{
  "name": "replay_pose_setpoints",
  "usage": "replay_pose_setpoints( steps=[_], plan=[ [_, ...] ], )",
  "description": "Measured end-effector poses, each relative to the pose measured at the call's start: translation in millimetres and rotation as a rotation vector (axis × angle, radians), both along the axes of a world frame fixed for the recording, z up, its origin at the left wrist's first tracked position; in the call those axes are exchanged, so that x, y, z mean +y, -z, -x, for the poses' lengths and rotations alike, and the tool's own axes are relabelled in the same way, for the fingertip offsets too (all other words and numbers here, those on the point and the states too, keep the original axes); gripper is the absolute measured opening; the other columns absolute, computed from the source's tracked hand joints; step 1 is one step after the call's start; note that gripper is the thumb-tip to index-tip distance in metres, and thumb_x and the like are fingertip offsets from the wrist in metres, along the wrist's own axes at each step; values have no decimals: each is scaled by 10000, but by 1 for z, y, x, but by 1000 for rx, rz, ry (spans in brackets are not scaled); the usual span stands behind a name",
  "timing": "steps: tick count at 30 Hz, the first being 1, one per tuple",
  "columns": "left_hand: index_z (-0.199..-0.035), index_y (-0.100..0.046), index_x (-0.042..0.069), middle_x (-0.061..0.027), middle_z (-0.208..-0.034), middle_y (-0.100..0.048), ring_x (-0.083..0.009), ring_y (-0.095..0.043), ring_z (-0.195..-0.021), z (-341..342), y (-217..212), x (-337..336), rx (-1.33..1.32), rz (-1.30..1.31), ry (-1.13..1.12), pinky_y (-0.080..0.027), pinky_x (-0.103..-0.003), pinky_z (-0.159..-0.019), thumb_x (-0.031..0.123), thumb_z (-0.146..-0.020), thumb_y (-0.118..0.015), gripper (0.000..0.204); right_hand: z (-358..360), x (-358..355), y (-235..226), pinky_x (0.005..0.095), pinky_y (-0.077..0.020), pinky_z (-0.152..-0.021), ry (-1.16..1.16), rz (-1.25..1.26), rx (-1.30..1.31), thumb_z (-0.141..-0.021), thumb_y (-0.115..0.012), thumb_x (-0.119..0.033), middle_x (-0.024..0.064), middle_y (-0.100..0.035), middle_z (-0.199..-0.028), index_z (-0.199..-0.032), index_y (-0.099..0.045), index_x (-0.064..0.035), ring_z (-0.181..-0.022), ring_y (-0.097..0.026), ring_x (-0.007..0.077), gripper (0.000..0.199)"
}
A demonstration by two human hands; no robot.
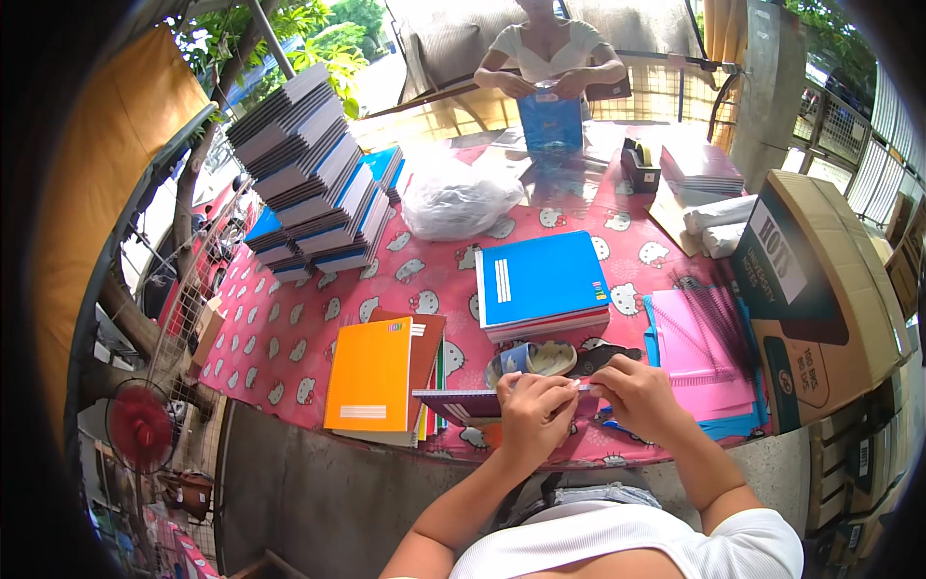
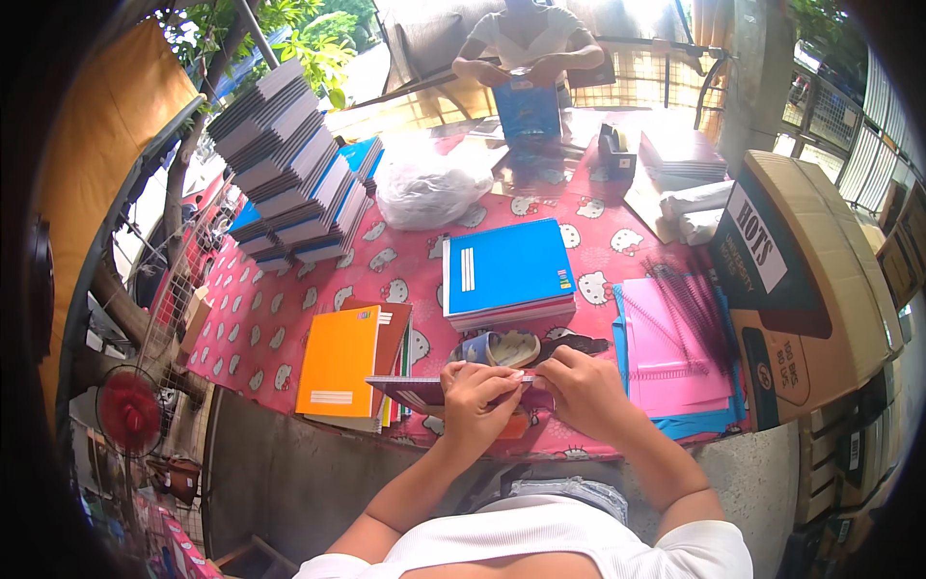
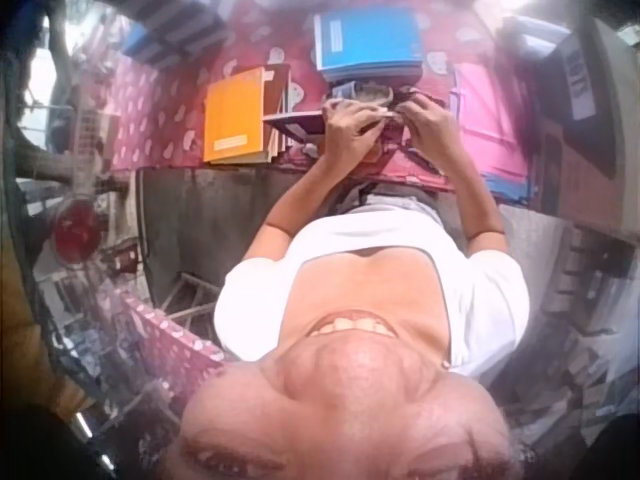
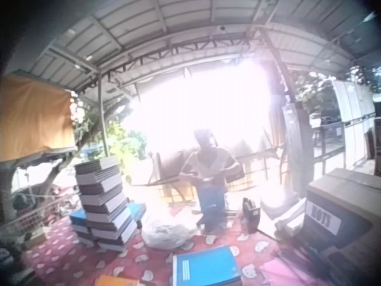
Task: The person sorts various colored spiral notebooks on a table, checking each one before placing it into stacks by color and using a blue tool to adjust the spiral bindings.
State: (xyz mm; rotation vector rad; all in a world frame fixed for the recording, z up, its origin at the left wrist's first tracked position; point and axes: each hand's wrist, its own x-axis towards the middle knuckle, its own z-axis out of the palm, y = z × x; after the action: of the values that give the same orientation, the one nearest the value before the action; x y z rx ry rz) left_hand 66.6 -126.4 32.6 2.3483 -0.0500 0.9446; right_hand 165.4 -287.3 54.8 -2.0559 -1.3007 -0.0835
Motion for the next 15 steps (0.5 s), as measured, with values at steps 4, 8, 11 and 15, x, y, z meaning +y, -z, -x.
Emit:
replay_pose_setpoints(
  steps=[4, 8, 11, 15],
  plan=[
    [-822, -712, 112, 15, -839, -698, -142, -606, -760, 4, -2, -1, 16, -3, -30, -342, -342, -831, 79, -701, -758, 133, 1, 6, -8, 399, -474, -593, 68, -96, -24, -745, -703, -143, 50, -565, -780, -823, -590, -75, -707, -603, 299, 153],
    [-860, -705, 111, -11, -853, -697, -159, -603, -759, 21, -5, -5, 90, 55, -16, -363, -326, -791, 115, -701, -775, 174, -40, 1, -4, 427, -486, -674, -312, 300, 118, -781, -635, -157, 121, -617, -842, -911, -617, -79, -801, -624, 322, 152],
    [-1006, -668, 121, -13, -916, -682, -195, -603, -814, 24, 1, -10, 66, 27, -56, -356, -360, -860, 171, -677, -792, 355, -79, 38, 17, 440, -496, -744, -271, 255, 108, -794, -643, -153, 132, -626, -922, -1015, -612, -69, -917, -610, 328, 238],
    [-1046, -631, 127, 0, -932, -657, -179, -597, -836, 26, -2, -4, 147, -226, -163, -328, -405, -922, 242, -689, -783, 405, -86, 91, 120, 429, -544, -715, -292, 447, -214, -699, -733, -274, 116, -598, -1028, -1006, -574, -48, -973, -601, 328, 414]
  ],
)
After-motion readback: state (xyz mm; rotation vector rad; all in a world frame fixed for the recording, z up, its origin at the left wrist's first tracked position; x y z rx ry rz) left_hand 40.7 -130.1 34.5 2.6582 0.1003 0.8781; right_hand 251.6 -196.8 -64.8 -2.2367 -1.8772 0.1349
